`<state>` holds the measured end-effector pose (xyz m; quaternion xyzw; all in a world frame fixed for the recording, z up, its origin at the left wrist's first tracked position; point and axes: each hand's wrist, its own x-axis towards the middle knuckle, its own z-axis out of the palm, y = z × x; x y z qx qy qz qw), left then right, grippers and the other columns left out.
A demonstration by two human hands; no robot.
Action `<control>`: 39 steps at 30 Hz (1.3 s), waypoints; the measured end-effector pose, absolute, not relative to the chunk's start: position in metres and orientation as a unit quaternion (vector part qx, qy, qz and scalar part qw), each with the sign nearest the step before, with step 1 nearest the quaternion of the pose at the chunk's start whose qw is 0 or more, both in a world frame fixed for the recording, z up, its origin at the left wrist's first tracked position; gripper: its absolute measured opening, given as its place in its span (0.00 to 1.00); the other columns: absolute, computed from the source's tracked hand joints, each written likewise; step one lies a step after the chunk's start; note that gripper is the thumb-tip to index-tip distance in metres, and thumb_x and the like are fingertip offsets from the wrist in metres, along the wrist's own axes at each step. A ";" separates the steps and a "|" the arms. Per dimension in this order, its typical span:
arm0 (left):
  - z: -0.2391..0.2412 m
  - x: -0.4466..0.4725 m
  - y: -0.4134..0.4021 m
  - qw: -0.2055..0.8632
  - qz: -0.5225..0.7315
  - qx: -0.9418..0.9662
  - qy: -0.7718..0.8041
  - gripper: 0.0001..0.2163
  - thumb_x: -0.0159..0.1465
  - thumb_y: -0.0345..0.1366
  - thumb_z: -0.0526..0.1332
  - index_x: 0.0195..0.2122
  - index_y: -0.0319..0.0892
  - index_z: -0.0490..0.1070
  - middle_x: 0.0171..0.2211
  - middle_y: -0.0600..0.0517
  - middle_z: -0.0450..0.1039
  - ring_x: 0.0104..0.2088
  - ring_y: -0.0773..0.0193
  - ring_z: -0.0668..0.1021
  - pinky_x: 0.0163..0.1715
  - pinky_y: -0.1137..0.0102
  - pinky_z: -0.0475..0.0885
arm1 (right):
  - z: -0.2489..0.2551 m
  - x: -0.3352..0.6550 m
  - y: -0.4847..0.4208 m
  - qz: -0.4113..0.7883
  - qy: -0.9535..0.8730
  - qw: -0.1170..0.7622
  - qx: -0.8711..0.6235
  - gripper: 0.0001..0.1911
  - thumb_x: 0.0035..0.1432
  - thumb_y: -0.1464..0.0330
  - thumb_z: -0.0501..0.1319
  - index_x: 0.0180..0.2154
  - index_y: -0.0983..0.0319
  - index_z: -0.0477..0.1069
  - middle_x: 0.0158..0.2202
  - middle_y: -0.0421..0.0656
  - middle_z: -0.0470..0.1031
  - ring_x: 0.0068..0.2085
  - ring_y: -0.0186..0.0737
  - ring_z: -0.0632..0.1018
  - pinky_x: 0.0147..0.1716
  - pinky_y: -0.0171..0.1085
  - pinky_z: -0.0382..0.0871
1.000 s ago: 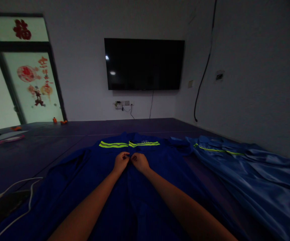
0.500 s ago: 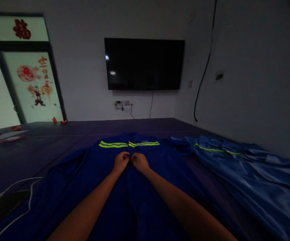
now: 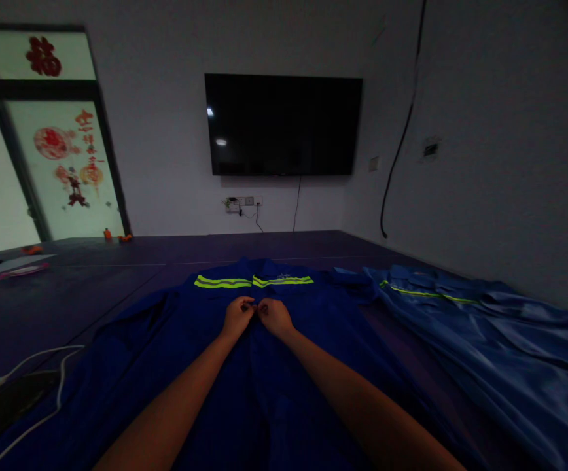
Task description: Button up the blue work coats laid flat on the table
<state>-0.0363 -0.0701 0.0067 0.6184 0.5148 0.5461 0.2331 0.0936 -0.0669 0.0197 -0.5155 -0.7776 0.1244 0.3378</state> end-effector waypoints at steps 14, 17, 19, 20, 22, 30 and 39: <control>0.006 -0.038 -0.068 0.217 0.533 0.628 0.524 0.13 0.48 0.23 0.55 0.33 0.39 0.73 0.24 0.53 0.72 0.26 0.67 0.74 0.30 0.73 0.68 | 0.019 0.093 -0.066 0.136 -0.777 0.339 -0.512 0.07 0.48 0.74 0.57 0.30 0.61 0.73 0.31 0.42 0.77 0.32 0.34 0.76 0.29 0.28 0.63; 0.006 -0.039 -0.068 0.213 0.532 0.629 0.524 0.13 0.48 0.23 0.55 0.33 0.39 0.73 0.24 0.53 0.72 0.27 0.67 0.74 0.30 0.73 0.68 | 0.019 0.093 -0.066 0.138 -0.778 0.339 -0.511 0.07 0.48 0.73 0.57 0.29 0.61 0.73 0.30 0.42 0.77 0.32 0.34 0.76 0.29 0.28 0.63; 0.005 -0.039 -0.068 0.211 0.532 0.630 0.525 0.14 0.48 0.23 0.55 0.34 0.39 0.73 0.24 0.53 0.72 0.27 0.67 0.74 0.30 0.72 0.68 | 0.019 0.093 -0.066 0.138 -0.778 0.339 -0.511 0.07 0.48 0.73 0.57 0.29 0.61 0.73 0.31 0.42 0.77 0.32 0.34 0.76 0.29 0.28 0.63; 0.005 -0.039 -0.068 0.209 0.532 0.631 0.525 0.14 0.48 0.23 0.55 0.34 0.39 0.73 0.24 0.53 0.72 0.27 0.67 0.74 0.31 0.72 0.68 | 0.019 0.093 -0.066 0.138 -0.779 0.338 -0.510 0.07 0.48 0.73 0.57 0.29 0.61 0.73 0.31 0.42 0.77 0.32 0.34 0.76 0.29 0.28 0.63; 0.004 -0.039 -0.068 0.208 0.531 0.632 0.525 0.14 0.48 0.23 0.55 0.34 0.38 0.73 0.24 0.52 0.72 0.26 0.67 0.74 0.30 0.72 0.68 | 0.019 0.093 -0.066 0.138 -0.779 0.337 -0.510 0.07 0.48 0.73 0.57 0.29 0.61 0.73 0.31 0.42 0.77 0.32 0.35 0.76 0.29 0.28 0.63; 0.005 -0.039 -0.067 0.191 0.519 0.642 0.531 0.13 0.49 0.22 0.55 0.34 0.37 0.73 0.26 0.52 0.73 0.28 0.67 0.74 0.32 0.73 0.69 | 0.020 0.093 -0.067 0.136 -0.782 0.331 -0.511 0.07 0.49 0.73 0.57 0.30 0.61 0.73 0.31 0.42 0.77 0.33 0.34 0.76 0.29 0.28 0.62; 0.005 -0.038 -0.068 0.168 0.509 0.650 0.538 0.14 0.50 0.20 0.55 0.35 0.38 0.73 0.27 0.52 0.74 0.29 0.68 0.75 0.34 0.73 0.69 | 0.019 0.093 -0.067 0.132 -0.786 0.327 -0.508 0.08 0.48 0.74 0.56 0.30 0.61 0.73 0.31 0.42 0.77 0.33 0.34 0.76 0.30 0.28 0.62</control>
